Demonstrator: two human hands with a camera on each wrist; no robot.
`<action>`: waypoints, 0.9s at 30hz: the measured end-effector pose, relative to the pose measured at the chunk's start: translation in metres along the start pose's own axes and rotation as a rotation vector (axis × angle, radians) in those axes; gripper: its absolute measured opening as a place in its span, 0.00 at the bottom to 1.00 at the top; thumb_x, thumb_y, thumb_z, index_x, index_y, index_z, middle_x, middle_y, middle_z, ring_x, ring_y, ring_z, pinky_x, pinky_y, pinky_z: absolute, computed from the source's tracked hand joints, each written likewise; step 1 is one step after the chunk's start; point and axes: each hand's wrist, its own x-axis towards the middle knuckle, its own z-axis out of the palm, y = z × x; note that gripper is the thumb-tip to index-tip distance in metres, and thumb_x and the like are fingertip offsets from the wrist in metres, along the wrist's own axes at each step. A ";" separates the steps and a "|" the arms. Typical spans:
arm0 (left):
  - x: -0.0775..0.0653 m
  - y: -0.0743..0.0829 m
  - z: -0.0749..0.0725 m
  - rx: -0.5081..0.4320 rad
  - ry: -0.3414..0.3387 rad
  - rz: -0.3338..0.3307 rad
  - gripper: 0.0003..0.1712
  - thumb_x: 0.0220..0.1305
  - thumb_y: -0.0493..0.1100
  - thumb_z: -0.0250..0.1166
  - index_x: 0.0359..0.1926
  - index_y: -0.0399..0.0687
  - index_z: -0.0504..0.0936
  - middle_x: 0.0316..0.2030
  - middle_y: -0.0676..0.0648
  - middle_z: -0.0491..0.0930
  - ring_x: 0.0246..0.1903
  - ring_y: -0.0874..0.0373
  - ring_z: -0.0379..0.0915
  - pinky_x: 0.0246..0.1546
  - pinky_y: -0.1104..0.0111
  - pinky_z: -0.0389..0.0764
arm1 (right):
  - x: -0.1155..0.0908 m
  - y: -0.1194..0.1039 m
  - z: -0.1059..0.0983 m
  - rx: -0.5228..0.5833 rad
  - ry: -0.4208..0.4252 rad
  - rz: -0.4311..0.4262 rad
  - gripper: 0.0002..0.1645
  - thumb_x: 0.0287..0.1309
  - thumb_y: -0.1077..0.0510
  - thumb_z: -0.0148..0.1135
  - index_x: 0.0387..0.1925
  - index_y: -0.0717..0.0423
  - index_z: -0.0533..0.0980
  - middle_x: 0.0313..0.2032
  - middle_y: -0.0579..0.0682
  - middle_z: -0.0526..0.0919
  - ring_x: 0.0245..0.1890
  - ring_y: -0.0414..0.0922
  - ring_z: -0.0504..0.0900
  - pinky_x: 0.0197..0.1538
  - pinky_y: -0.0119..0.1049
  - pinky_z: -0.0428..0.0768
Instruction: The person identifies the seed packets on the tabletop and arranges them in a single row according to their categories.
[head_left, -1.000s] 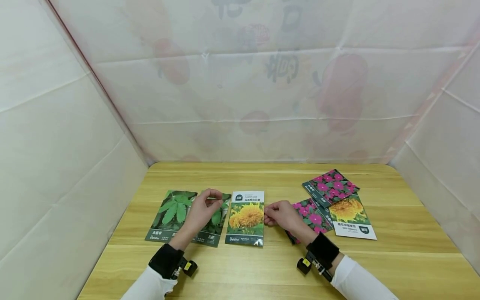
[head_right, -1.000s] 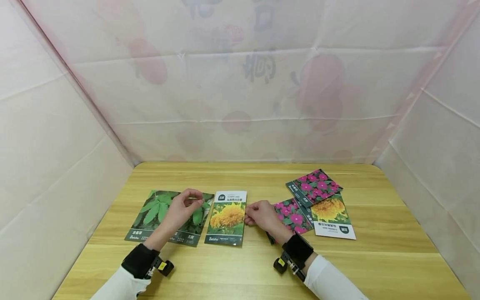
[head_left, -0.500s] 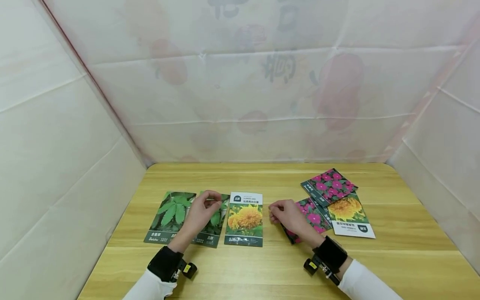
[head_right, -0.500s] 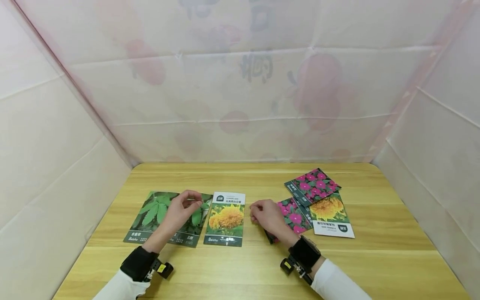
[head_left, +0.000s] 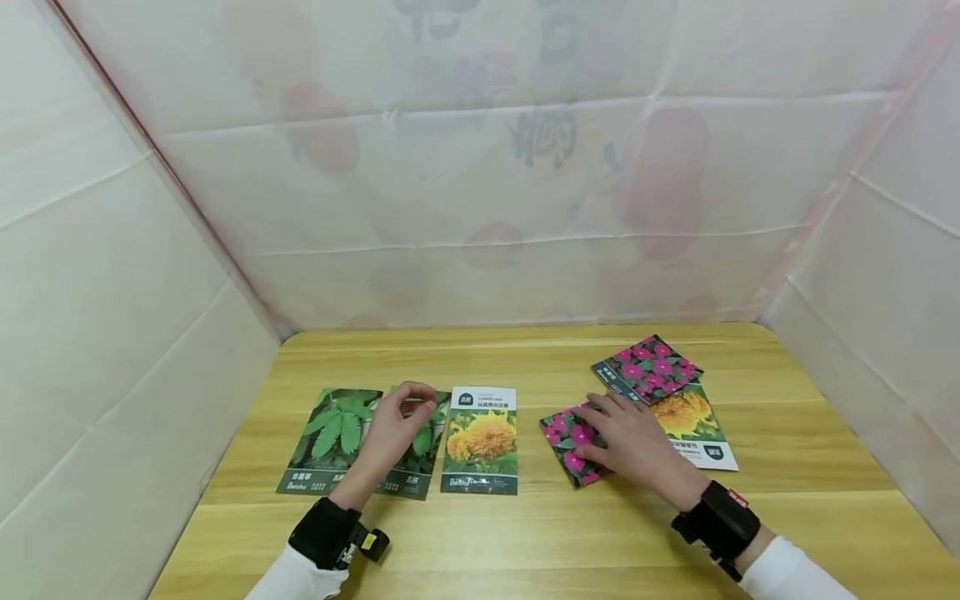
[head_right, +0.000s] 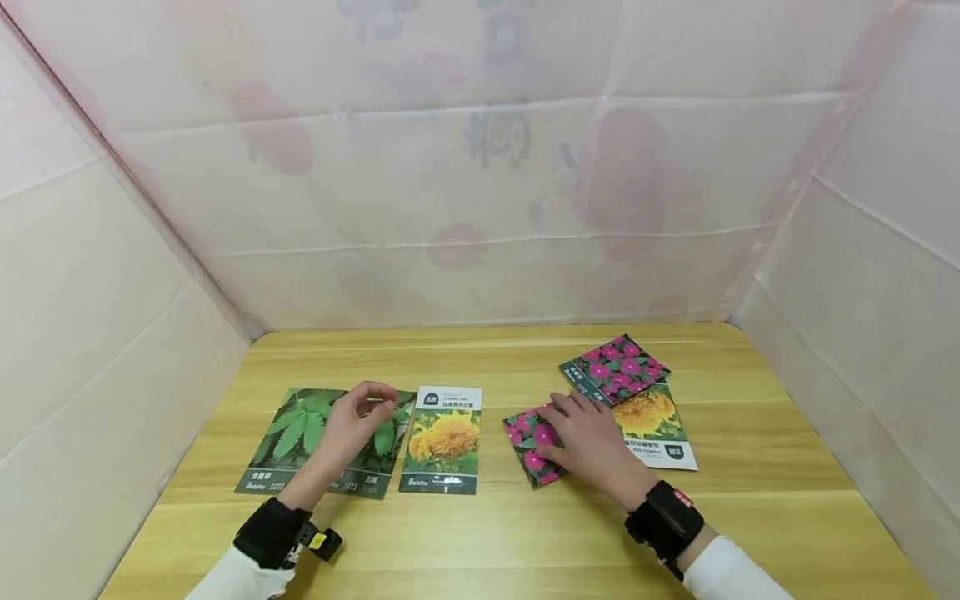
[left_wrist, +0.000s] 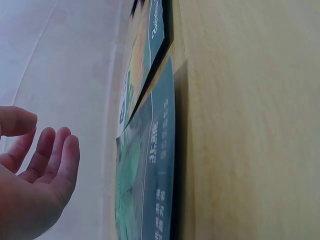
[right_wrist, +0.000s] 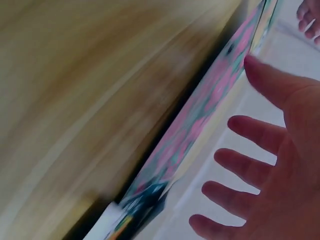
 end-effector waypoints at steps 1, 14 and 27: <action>-0.001 0.008 -0.001 0.002 0.005 -0.005 0.19 0.79 0.48 0.61 0.59 0.40 0.79 0.56 0.36 0.79 0.52 0.47 0.79 0.48 0.60 0.83 | -0.001 0.003 -0.001 0.005 -0.015 0.012 0.36 0.59 0.40 0.75 0.64 0.52 0.80 0.66 0.62 0.76 0.68 0.66 0.71 0.63 0.69 0.72; -0.003 0.040 -0.002 0.048 0.092 -0.117 0.10 0.76 0.38 0.62 0.53 0.39 0.83 0.52 0.39 0.82 0.49 0.49 0.80 0.49 0.59 0.81 | -0.008 0.055 0.002 0.112 -0.117 0.066 0.47 0.55 0.35 0.75 0.71 0.51 0.74 0.73 0.64 0.67 0.72 0.72 0.61 0.65 0.79 0.60; -0.004 0.033 -0.003 0.028 0.089 -0.083 0.12 0.77 0.41 0.63 0.54 0.40 0.83 0.52 0.41 0.82 0.50 0.50 0.79 0.50 0.57 0.81 | -0.027 0.093 -0.008 0.177 -0.253 0.098 0.48 0.54 0.31 0.74 0.67 0.55 0.77 0.70 0.67 0.70 0.69 0.71 0.67 0.63 0.70 0.71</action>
